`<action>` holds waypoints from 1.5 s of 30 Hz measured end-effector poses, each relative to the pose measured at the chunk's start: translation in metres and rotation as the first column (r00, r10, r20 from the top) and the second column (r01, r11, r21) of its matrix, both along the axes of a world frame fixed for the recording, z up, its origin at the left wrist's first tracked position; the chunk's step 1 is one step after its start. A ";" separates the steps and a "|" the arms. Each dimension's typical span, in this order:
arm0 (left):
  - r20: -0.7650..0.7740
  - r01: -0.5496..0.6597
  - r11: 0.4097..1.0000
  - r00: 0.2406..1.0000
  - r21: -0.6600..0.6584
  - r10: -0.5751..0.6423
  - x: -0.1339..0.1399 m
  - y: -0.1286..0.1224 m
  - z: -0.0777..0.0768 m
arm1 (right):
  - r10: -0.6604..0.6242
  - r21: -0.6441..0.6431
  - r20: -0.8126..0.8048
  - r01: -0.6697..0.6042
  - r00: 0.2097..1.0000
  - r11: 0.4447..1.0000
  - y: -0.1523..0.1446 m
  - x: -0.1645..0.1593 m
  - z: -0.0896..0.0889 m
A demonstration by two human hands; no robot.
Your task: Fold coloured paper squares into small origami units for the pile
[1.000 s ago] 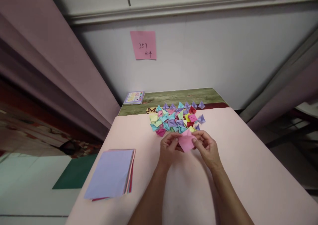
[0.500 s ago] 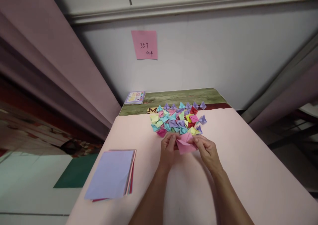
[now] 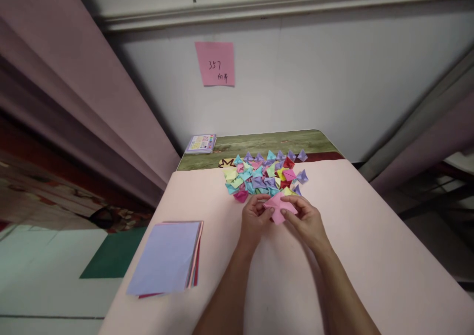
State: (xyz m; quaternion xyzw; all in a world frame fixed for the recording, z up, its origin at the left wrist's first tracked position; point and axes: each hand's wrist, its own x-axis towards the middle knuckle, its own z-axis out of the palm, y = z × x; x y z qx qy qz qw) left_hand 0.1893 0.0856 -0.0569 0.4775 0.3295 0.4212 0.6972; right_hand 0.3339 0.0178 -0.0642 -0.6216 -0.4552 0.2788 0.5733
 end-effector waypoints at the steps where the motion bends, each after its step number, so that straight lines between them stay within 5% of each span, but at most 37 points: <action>1: 0.001 0.003 1.000 1.000 -0.002 -0.003 0.000 0.000 0.001 | 0.011 0.007 -0.014 -0.011 1.000 1.000 0.000 0.000 0.001; 9: 0.006 0.027 0.999 1.000 -0.039 -0.027 0.000 -0.002 0.006 | 0.085 0.044 0.093 -0.089 0.992 0.995 -0.002 -0.003 0.009; 13: -0.001 0.010 0.999 1.000 -0.033 -0.010 -0.002 -0.002 0.007 | 0.008 0.055 0.157 -0.016 0.988 0.998 -0.003 -0.006 0.008; 21: 0.013 0.049 0.999 0.999 -0.023 -0.048 -0.002 -0.002 0.006 | -0.029 -0.042 0.008 0.030 1.000 0.999 -0.001 -0.011 0.005; 32: -0.019 -0.019 1.000 1.000 -0.013 0.019 -0.001 0.000 0.001 | 0.081 0.042 0.119 -0.086 0.990 0.995 -0.003 -0.009 0.008; 39: 0.030 -0.067 0.998 0.997 -0.014 0.068 0.003 0.000 0.000 | -0.066 0.025 0.062 0.064 0.996 0.998 -0.001 -0.009 0.006; 45: 0.044 -0.083 0.996 0.995 -0.036 0.085 0.002 0.000 0.001 | -0.070 -0.024 -0.029 0.069 0.997 0.997 -0.003 -0.009 0.009</action>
